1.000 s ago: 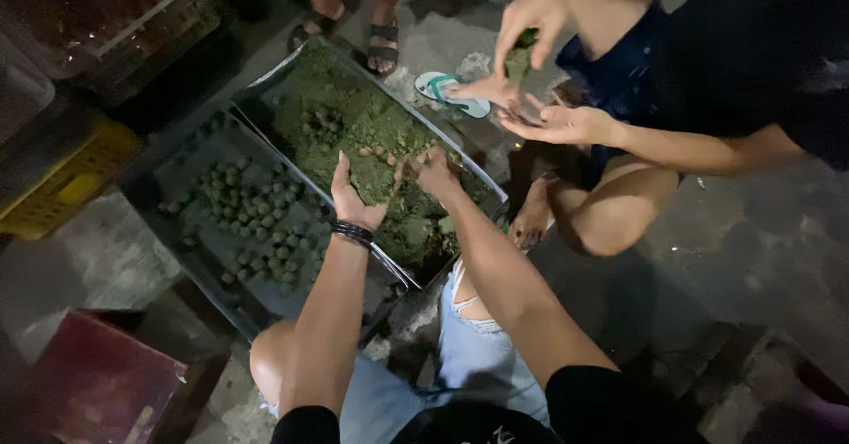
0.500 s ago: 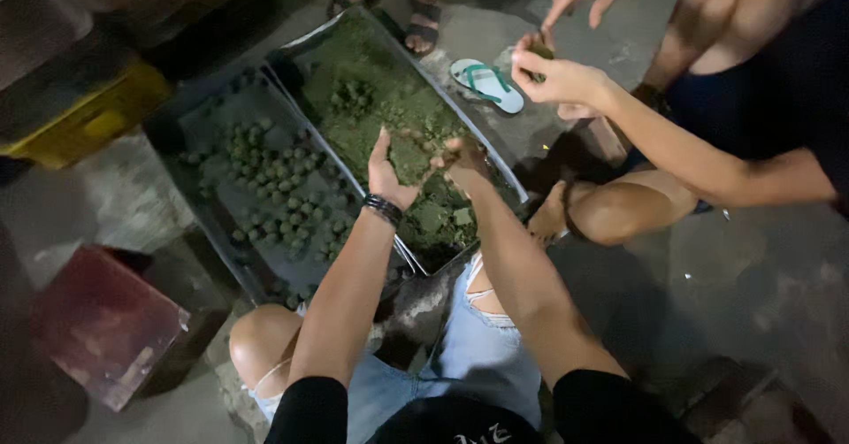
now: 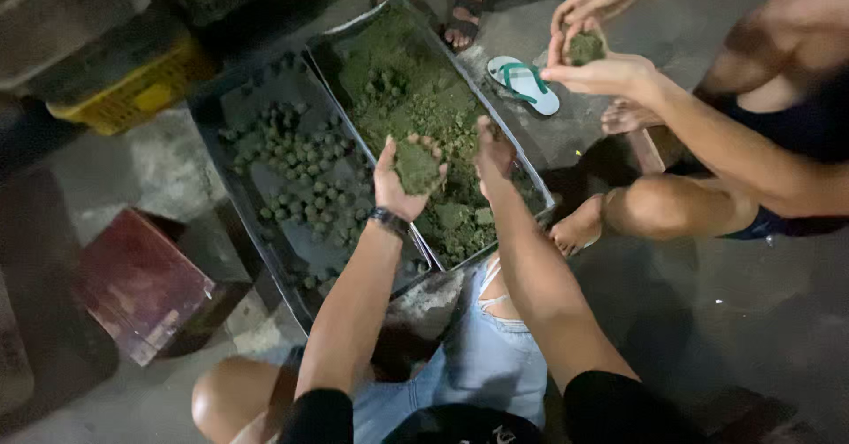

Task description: The person rolls pieces of green material into spherical shapes by hand over a metal tray.

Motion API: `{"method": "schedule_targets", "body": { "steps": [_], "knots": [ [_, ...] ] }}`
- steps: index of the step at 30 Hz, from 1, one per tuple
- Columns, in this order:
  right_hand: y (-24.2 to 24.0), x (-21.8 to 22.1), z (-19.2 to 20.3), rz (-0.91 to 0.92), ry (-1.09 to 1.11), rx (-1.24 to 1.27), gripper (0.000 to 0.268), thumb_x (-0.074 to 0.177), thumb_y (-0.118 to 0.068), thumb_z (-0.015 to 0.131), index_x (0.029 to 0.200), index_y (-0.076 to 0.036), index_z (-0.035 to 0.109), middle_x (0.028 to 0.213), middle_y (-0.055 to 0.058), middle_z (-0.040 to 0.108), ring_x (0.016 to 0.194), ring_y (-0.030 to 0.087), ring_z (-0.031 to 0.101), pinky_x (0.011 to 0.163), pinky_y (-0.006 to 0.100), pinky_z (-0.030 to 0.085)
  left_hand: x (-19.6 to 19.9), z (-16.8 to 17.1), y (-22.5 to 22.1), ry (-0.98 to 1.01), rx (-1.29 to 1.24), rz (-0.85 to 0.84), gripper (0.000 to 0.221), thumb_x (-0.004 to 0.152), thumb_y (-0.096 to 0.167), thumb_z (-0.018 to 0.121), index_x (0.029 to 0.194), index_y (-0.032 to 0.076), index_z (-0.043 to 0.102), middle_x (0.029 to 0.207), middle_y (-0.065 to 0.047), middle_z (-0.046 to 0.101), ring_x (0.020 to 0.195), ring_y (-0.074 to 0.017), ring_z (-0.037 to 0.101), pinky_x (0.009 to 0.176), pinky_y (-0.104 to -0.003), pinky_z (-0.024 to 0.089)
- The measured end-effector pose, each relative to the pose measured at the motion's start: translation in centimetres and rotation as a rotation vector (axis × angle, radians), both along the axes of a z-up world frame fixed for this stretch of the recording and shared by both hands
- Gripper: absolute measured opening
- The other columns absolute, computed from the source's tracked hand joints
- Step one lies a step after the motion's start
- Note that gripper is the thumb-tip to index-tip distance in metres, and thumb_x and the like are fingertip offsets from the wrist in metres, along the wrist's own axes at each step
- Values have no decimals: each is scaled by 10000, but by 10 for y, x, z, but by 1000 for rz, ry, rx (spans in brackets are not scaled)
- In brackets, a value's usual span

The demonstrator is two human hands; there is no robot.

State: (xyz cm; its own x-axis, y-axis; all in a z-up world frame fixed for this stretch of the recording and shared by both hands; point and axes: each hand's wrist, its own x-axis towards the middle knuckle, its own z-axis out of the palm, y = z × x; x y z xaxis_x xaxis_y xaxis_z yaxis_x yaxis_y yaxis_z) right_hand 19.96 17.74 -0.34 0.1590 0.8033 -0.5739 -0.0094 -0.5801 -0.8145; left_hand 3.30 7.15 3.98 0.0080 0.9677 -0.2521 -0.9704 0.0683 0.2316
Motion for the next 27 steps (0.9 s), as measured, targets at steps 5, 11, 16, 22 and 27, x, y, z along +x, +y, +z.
{"method": "schedule_targets", "body": {
  "steps": [5,11,16,22,27],
  "knots": [
    [-2,-11,-35,213,371,115,208,966,-313,616,1019,-114,645,737,40,664,530,132,607,457,295,492,-20,24,-25,36,52,31,376,1047,474,507,1053,125,646,1156,-88,688,1077,-325,669,887,-523,573],
    [2,-32,-32,162,263,194,356,891,-430,781,985,-98,697,833,44,725,550,100,490,450,285,340,-24,42,-39,81,130,90,353,1070,439,501,1080,118,649,1203,-92,681,1121,-320,654,910,-521,568],
    [-13,-18,-27,222,-162,196,662,1061,-535,747,883,90,620,742,150,628,598,167,626,516,289,464,-15,42,-31,73,117,48,353,1067,447,517,1060,118,647,1158,-87,696,1091,-320,668,892,-517,569],
    [-23,13,-32,237,397,125,44,965,-87,620,925,-79,604,881,36,730,606,120,653,463,294,429,5,18,-27,50,-10,-30,398,1057,490,517,1065,120,663,1103,-88,709,1023,-316,671,884,-510,554],
    [-24,18,-17,88,280,147,287,948,-359,759,1030,-113,637,871,44,634,521,134,516,422,291,366,1,2,-26,-17,-35,-30,394,1027,492,503,1002,124,640,1064,-81,703,989,-300,665,843,-506,572]
  ]
}}
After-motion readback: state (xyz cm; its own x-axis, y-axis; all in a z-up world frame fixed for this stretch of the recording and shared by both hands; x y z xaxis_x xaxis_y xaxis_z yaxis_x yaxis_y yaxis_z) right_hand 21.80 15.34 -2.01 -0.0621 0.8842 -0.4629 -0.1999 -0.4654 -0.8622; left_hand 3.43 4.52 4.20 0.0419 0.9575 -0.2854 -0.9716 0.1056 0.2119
